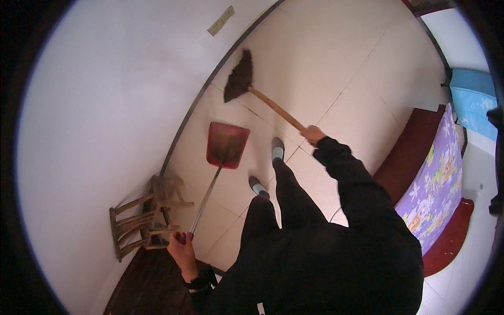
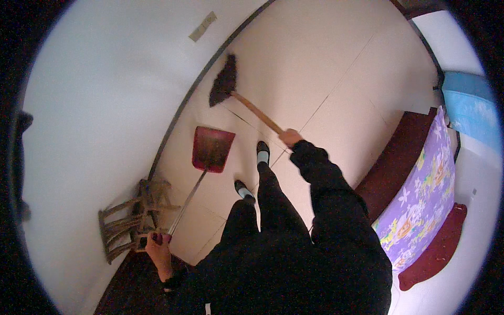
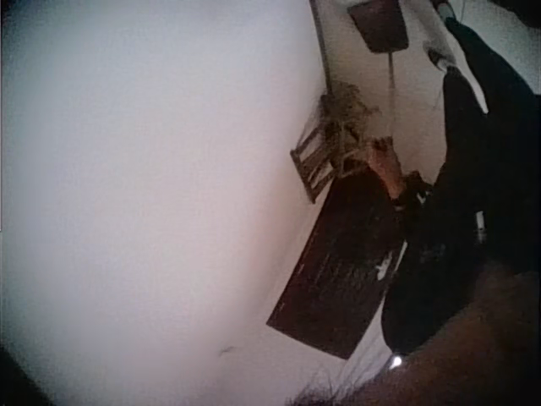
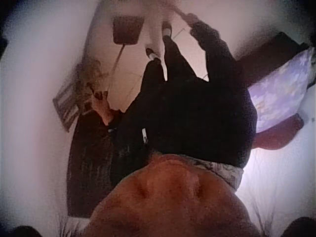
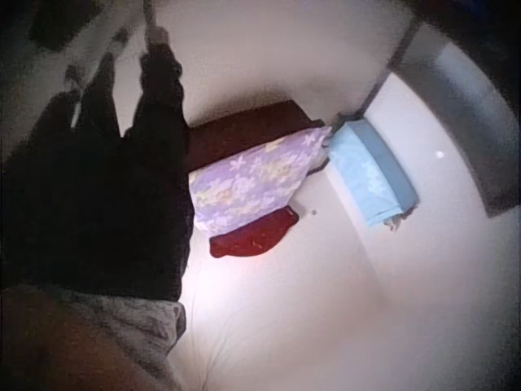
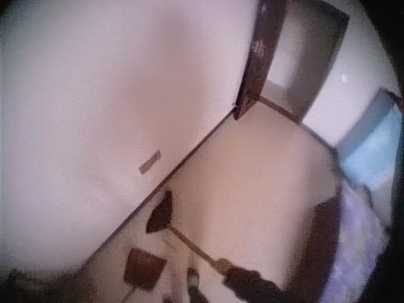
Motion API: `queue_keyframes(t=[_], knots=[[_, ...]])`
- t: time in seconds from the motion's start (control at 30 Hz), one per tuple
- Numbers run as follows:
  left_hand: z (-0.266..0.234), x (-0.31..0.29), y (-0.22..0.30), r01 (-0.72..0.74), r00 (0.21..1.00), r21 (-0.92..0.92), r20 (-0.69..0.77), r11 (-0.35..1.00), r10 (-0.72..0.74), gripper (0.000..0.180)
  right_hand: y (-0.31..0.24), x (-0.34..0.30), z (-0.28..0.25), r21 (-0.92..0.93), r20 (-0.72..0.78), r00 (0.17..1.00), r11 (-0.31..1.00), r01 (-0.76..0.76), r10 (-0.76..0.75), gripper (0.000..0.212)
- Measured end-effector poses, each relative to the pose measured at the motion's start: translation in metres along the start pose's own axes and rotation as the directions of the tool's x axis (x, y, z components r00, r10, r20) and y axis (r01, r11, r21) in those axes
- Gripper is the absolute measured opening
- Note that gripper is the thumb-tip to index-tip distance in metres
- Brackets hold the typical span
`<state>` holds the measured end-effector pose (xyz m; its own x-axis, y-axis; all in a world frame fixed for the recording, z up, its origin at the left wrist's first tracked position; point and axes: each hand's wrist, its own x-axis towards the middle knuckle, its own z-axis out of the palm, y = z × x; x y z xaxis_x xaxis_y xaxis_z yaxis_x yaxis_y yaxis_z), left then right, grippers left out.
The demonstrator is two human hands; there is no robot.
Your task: The person sweeps a tiled floor using a broom and dustpan, moving debris into the dustpan. They navigate around furniture and transition between rooms, continuing to sweep and collect dirt.
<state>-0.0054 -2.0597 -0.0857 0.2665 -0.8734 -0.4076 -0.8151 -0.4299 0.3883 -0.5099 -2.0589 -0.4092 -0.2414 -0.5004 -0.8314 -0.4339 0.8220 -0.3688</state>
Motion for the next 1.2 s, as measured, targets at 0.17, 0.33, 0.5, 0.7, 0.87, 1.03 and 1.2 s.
queue_keyframes(t=[0.17,0.33,0.5,0.7,0.87,1.03,1.2], knots=[[-0.007,0.015,0.012,-0.059,0.998,0.060,-0.027,0.997,0.060,0.024,0.095,-0.108,-0.057,0.240,0.088,0.977,0.948,-0.210,0.194,0.052],[-0.012,0.018,0.009,-0.006,1.000,0.098,0.001,0.995,0.006,0.025,0.135,-0.189,-0.047,-0.047,-0.127,0.937,0.942,-0.332,0.324,0.036],[-0.017,0.026,-0.002,-0.010,1.000,0.056,-0.024,0.998,0.011,0.032,0.137,-0.256,-0.009,-0.479,-0.118,0.992,0.873,-0.090,0.037,0.035],[-0.014,0.037,-0.002,-0.031,0.999,0.061,0.017,0.998,0.030,0.029,0.064,-0.262,0.000,-0.567,-0.137,0.990,0.816,-0.109,0.036,0.031],[-0.013,0.032,0.004,-0.149,0.989,0.160,0.049,0.976,0.143,0.025,0.052,-0.199,-0.018,-0.598,-0.076,0.986,0.785,-0.164,0.148,0.027],[-0.002,0.031,0.025,-0.142,0.983,-0.153,0.092,0.978,0.157,0.023,0.115,-0.201,-0.086,-0.591,-0.185,0.950,0.744,-0.312,0.251,0.032],[0.015,0.024,0.076,-0.101,0.980,-0.047,0.169,0.994,0.108,0.024,0.179,-0.227,-0.134,-0.444,-0.403,0.866,0.764,-0.468,0.297,0.030]])
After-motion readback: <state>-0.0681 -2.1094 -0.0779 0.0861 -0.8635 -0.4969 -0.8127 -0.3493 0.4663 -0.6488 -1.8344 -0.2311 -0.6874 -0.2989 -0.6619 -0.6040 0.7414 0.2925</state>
